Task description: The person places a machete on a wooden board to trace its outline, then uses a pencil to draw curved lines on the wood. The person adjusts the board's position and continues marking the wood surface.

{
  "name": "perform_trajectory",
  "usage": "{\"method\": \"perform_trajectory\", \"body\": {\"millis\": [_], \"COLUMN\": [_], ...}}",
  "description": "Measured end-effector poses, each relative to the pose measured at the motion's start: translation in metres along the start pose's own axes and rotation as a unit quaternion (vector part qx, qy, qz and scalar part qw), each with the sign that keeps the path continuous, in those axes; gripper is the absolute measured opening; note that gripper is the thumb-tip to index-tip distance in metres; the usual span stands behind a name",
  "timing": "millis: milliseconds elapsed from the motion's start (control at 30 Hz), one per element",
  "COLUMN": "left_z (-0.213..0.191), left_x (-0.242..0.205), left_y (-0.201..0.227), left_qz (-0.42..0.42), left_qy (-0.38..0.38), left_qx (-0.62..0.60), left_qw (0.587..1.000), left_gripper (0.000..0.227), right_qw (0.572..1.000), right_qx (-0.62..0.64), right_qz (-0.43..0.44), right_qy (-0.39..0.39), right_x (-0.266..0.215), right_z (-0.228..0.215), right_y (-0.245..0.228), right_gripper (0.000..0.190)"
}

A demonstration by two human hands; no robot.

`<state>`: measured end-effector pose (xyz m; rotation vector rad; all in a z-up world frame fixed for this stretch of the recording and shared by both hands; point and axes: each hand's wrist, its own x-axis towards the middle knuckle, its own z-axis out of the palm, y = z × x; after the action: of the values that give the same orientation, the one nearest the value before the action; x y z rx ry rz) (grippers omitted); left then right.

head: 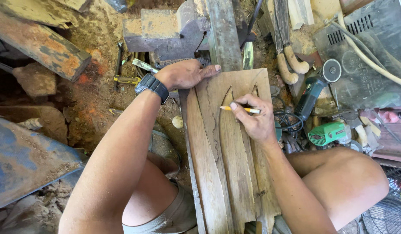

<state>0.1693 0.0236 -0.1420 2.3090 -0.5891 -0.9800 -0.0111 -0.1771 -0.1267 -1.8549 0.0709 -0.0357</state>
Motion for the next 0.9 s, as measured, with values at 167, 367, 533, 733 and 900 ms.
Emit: {"method": "perform_trajectory", "body": {"millis": [167, 367, 533, 733, 900], "left_z": [0.001, 0.001, 0.001, 0.002, 0.001], "left_x": [0.002, 0.003, 0.003, 0.004, 0.002], "left_y": [-0.003, -0.004, -0.006, -0.004, -0.003], "left_qz": [0.011, -0.001, 0.021, -0.017, -0.005], "left_qy": [0.003, 0.001, 0.017, -0.004, -0.001], "left_qx": [-0.017, 0.002, 0.007, 0.004, 0.012], "left_qw": [1.0, 1.0, 1.0, 1.0, 1.0], "left_gripper": [0.098, 0.102, 0.1, 0.102, 0.103], "right_qw": [0.993, 0.997, 0.998, 0.997, 0.996], "right_qx": [-0.091, -0.002, -0.055, -0.022, -0.085], "right_qz": [-0.07, 0.041, -0.019, 0.044, -0.026], "right_qy": [-0.006, 0.058, 0.008, 0.066, 0.011], "right_x": [0.002, 0.004, 0.004, 0.006, 0.006], "right_z": [-0.001, 0.008, 0.003, 0.009, 0.006], "right_y": [-0.006, -0.009, -0.012, -0.014, -0.016], "right_gripper": [0.014, 0.016, 0.016, 0.018, 0.017]}}
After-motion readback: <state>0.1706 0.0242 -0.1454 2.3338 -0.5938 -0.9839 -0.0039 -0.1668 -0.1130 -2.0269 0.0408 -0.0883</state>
